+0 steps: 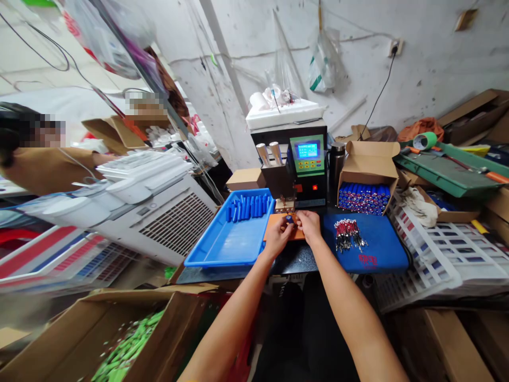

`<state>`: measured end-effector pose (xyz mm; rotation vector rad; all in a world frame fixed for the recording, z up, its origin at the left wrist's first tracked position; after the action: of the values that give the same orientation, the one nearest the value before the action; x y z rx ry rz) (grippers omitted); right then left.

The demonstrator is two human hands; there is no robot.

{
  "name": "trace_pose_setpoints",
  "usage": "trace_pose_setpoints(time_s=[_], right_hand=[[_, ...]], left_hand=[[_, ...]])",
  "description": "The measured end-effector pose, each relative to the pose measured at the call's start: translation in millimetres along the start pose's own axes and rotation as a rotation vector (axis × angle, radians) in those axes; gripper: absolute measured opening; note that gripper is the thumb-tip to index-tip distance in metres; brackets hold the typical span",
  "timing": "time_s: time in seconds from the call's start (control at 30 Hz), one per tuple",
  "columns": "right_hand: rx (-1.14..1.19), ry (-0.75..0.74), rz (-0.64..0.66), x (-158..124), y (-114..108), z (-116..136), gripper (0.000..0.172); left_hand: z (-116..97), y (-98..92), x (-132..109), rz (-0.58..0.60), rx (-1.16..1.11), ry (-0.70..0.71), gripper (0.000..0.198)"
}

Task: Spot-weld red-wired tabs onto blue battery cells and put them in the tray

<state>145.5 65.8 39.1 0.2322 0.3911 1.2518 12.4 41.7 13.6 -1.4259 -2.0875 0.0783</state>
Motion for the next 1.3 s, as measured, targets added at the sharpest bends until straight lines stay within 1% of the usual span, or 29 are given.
trace_pose_setpoints(time_s=[0.17, 0.33, 0.67, 0.83, 1.03, 1.23, 1.3], right_hand=[[0.034, 0.006, 0.010, -2.9, 4.3, -1.4, 0.035], [0.047, 0.025, -0.006, -3.6, 6.2, -2.5, 0.035], [0.001, -0.049, -0.008, -3.9, 13.2, -3.1, 0.030], [-0.093, -0.084, -0.049, 0.4, 15.2, -9.4, 0.026], [-0.144, -0.148, -0.080, 2.1, 16.6, -14.9, 0.026], [-0.119, -0.125, -0.043, 2.8, 15.1, -15.2, 0.026], [-0.116, -0.123, -0.049, 3.8, 12.8, -14.2, 0.025]], left_hand=[[-2.9, -0.4, -2.8, -0.017, 0.008, 0.008, 0.026], [-3.7, 0.5, -0.2, -0.029, 0.018, -0.007, 0.026], [-5.9, 0.6, 4.2, -0.040, -0.009, -0.039, 0.025], [-6.2, -0.3, 4.1, -0.037, -0.025, -0.042, 0.024], [-3.2, -0.4, 5.1, -0.033, -0.028, -0.048, 0.023], [-2.4, -0.9, 5.7, -0.038, 0.032, -0.028, 0.024], [-3.2, -1.3, 5.5, -0.039, 0.047, -0.029, 0.025]])
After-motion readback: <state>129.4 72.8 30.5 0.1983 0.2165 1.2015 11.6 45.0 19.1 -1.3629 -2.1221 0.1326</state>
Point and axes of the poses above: each hand's wrist, its own x-axis towards the middle knuckle, its own y-axis out of the palm, z = x × y, the point moved 3 cm from there along x, towards the middle knuckle, and after that the axes turned 15 degrees about -z, right-handed, at the moved point
